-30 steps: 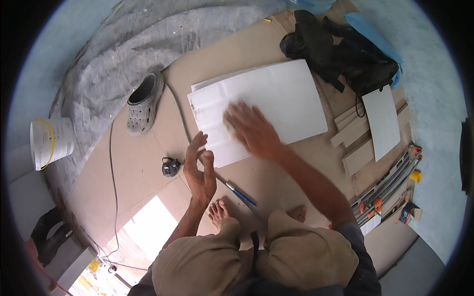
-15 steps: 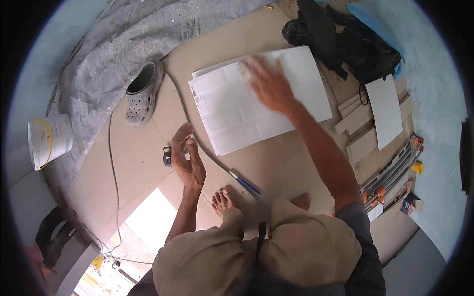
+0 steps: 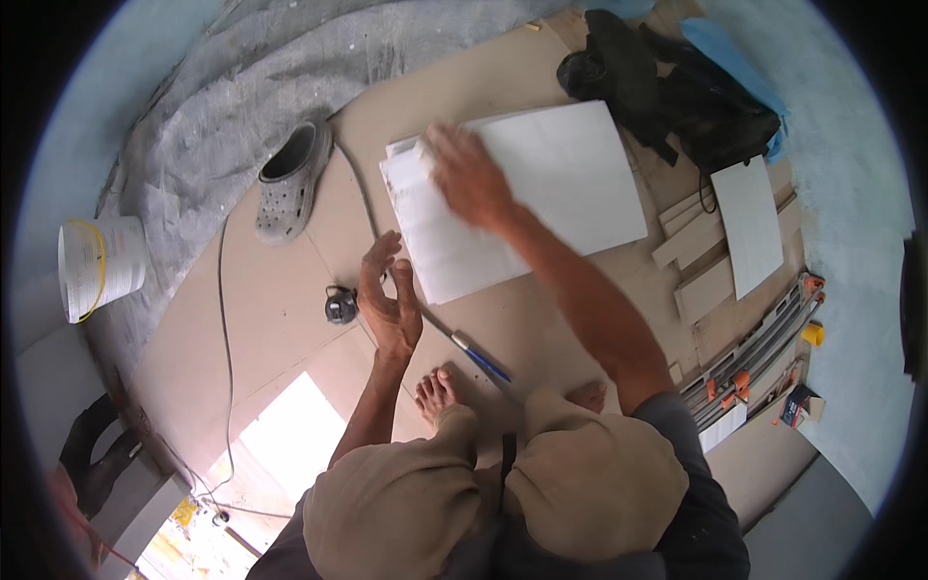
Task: The person measures and marks white rectangular tiles with a tape measure and pen, then uses a manual tile cutter to score and snap them into smaller pieces. The person wipes the tiles with a cloth between steps and stacks the cut pieces on the floor.
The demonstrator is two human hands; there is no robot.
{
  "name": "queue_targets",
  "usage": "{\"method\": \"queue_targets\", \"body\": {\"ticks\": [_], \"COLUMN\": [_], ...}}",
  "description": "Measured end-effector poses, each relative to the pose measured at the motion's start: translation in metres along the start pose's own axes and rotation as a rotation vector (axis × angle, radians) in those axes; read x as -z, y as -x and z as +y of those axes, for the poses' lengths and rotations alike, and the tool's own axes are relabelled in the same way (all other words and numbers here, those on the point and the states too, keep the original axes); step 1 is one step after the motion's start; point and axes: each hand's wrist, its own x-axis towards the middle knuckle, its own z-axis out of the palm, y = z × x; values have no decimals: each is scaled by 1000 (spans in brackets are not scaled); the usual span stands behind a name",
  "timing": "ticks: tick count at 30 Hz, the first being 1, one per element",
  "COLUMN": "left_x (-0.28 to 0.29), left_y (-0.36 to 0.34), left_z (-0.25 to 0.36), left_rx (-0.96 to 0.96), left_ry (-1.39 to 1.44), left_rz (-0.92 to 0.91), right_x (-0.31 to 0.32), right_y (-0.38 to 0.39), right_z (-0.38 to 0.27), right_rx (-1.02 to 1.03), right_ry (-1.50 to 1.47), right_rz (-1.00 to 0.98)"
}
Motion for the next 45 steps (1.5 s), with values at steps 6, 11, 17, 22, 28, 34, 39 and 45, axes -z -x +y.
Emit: {"method": "queue_targets", "body": {"ticks": [6,11,17,22,28,34,39,45], "left_x": [5,1,21,38,16,8,38,43], "left_y": [-2,10,8,15,4,-4,15,27], "left_z": [-4,-7,-28,-40,-28,-15,-38,-48], "left_rx": [-67,-32,-40,-7,-97,-122,-24,-35], "left_ry": [-11,-6,-67,-111,-68,-55,-147,-156], "left_rz": [39,-10,30,32,15,-36,-18,-35], "right_x": [21,23,81,106,51,23,81,78], "right_y": [64,23,120,153,79,31,145,138], "right_z": [-24,11,-31,31,6,6,-35,-31], "right_rx": [318,60,62,-116,210,149,150,-46], "right_ry": [-140,-17,-258,-109,-197,-152,-272,-317], "right_rz": [-206,-64,-491,-238,-237,-19,-437,-223]}}
